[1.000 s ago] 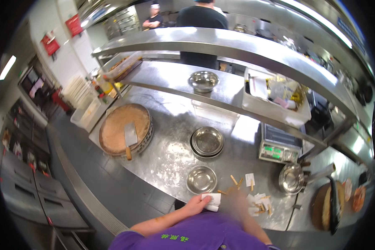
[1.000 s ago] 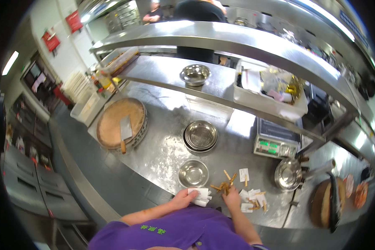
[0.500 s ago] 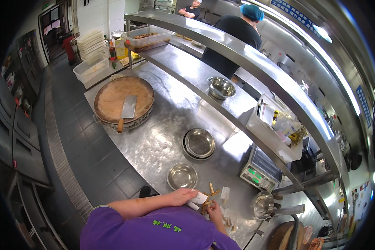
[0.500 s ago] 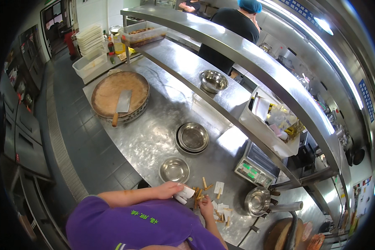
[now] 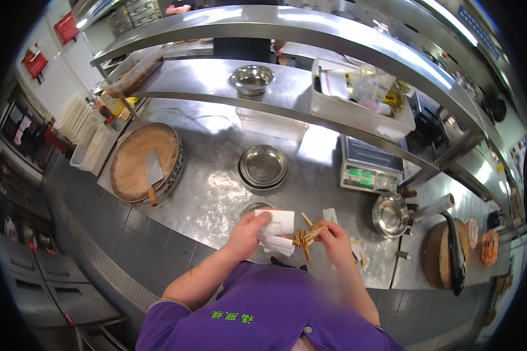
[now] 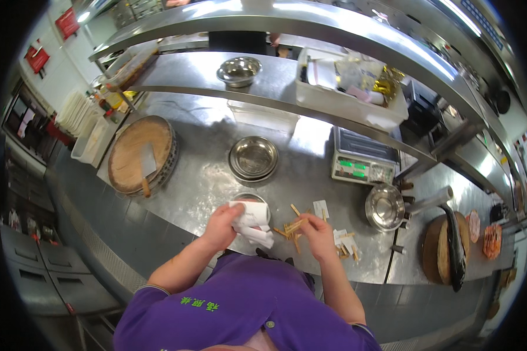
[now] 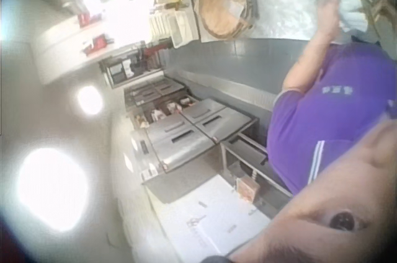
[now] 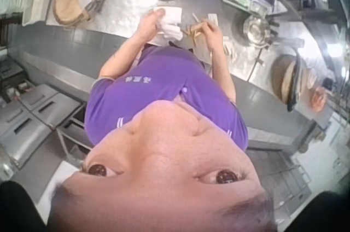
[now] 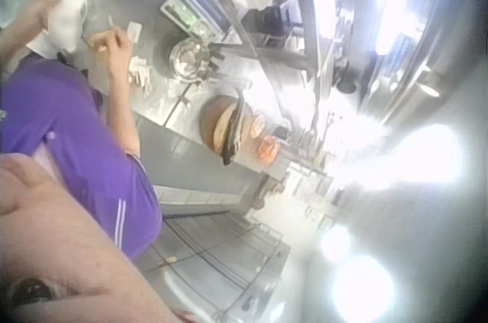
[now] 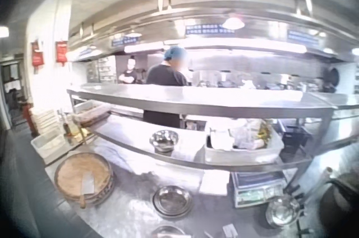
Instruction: The person moves a metal cart, retrieves small white packets and wooden sticks, and assembles them into bundles on a stainless steel counter. They then wash dark seaweed in a sink and retrieve metal food containers from a refrigerator.
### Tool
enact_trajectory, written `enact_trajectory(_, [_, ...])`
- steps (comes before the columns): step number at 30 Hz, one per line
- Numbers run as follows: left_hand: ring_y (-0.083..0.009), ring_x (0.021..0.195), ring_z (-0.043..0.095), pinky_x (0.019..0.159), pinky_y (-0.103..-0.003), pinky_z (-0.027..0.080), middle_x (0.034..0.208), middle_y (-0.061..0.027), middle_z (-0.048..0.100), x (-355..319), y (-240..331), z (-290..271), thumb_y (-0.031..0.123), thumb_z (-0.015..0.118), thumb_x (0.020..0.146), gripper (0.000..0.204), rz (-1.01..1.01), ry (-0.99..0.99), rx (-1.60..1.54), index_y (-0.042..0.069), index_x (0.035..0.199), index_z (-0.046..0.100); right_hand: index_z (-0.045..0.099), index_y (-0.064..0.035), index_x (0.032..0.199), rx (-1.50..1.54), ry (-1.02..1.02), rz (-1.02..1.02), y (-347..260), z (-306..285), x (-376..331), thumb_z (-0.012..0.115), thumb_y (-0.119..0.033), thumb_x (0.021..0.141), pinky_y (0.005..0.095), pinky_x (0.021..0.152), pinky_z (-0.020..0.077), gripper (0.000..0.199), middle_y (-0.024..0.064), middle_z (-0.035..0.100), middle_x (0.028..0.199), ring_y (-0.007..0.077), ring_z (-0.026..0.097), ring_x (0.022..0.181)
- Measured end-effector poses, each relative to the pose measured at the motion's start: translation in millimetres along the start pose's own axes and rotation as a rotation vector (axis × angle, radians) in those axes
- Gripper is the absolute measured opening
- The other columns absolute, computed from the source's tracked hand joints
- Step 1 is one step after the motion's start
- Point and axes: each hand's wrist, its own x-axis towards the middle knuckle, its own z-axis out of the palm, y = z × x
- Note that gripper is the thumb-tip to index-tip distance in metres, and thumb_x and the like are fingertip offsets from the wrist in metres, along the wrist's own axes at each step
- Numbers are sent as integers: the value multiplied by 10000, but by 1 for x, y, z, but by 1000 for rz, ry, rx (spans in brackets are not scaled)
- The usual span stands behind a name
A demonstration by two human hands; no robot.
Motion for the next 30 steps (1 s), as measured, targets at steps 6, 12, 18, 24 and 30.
enact_trajectory(6, [-319, 960, 681, 859, -426, 568, 1172, -179, 638, 8, 13, 15, 211, 468, 993, 405, 50, 45, -38, -42, 1306, 510, 645, 40, 1087, 306, 61, -186, -28, 11, -10, 595, -105, 974, 348, 842, 547, 190, 140, 680, 1087, 232, 660, 964])
enact_trajectory(12, [-242, 1037, 655, 900, -394, 549, 1199, -138, 630, 14, 8, 19, 294, 437, 1029, 441, 57, -75, 135, -11, 1336, 518, 657, -38, 1125, 665, -47, -162, -38, 33, -8, 584, -67, 974, 339, 817, 606, 169, 128, 674, 1116, 288, 657, 1079])
enact_trajectory(18, [-234, 1095, 610, 919, -399, 527, 1231, -116, 604, 16, -4, 22, 325, 415, 1045, 454, 27, -60, 246, 0, 1344, 521, 659, -35, 1118, 649, 15, -89, -40, 58, -10, 603, -66, 966, 346, 893, 581, 164, 118, 671, 1121, 245, 660, 1052])
enact_trajectory(24, [-199, 1124, 589, 970, -355, 483, 1249, -99, 600, 20, -24, 17, 323, 417, 1050, 444, 11, -4, 377, 28, 1366, 515, 610, -47, 1145, 453, -11, -23, -20, 64, -8, 653, -53, 932, 316, 900, 507, 218, 71, 652, 1078, 156, 621, 1003])
enact_trajectory(30, [-173, 1171, 553, 1007, -323, 439, 1301, -71, 570, 12, -69, -32, 55, 681, 870, 500, 65, -78, 593, 58, 1353, 554, 539, -60, 1081, 239, -22, 77, 15, 56, -15, 696, -26, 862, 281, 784, 495, 272, 47, 625, 1001, 124, 604, 883])
